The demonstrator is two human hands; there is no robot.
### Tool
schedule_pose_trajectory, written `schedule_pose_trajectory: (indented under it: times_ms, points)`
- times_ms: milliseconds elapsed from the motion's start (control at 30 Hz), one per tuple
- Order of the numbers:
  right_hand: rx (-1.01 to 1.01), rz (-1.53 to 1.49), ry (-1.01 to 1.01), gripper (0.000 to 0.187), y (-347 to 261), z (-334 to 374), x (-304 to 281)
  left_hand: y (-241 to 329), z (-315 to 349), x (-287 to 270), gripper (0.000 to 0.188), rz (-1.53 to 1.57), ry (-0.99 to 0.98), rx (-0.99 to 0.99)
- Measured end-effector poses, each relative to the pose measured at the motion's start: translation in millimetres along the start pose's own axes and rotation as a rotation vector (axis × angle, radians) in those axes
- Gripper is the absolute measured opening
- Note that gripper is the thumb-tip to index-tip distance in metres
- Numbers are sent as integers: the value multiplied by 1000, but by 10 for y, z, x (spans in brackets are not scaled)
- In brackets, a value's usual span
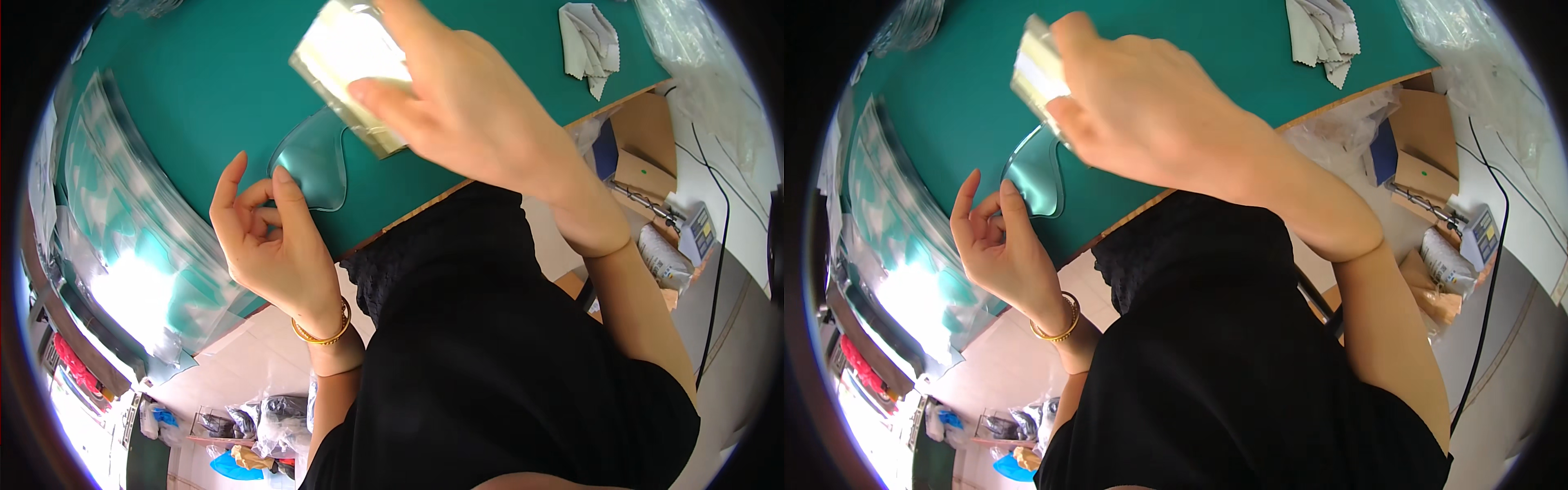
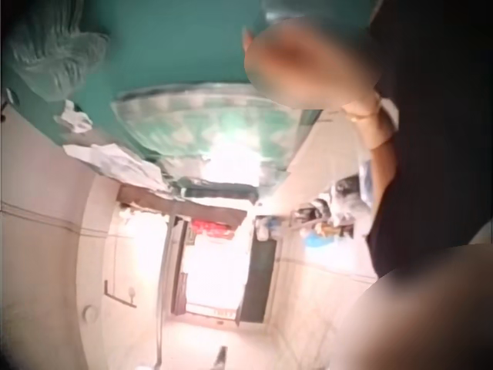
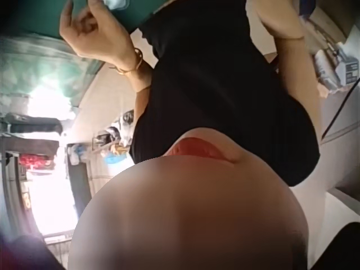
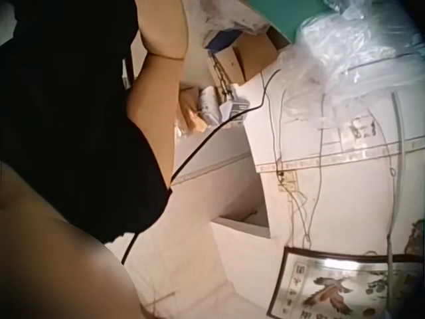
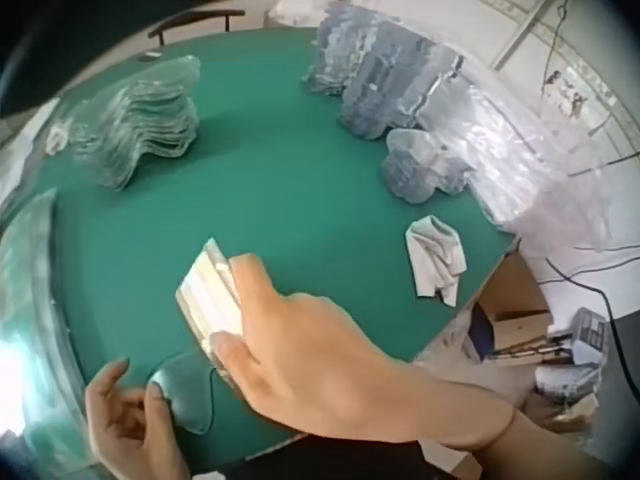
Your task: Wiping plastic lenses with a cloth and placing them into individual plastic bags.
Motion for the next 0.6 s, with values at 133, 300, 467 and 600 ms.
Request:
schedule_pose_trajectory:
  times_ms: [133, 300, 467, 600]
  points:
    - [41, -77, -109, 31, 24, -110, 56, -43, -1, -19, 32, 14, 5, -19]
    - [66, -104, -11, 38, 11, -105, -268, -41, 11, -45, 32, 40, 6, -16]
    - [168, -157, -184, 37, -66, -177, 0, -24, -14, -20, 31, 39, -3, 9]
    - [-92, -94, -57, 33, -124, -125, 126, -37, -20, -25, 31, 53, -9, -7]
Point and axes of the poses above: each hand's wrist, its own z-axis away from the middle knuckle, its own x-axis out of the palm, y = z × x, the point moved 5 cm from there along -z, towards the middle knuckle, and after that the axes turned 2 degrees about z, right-handed, at the moved point
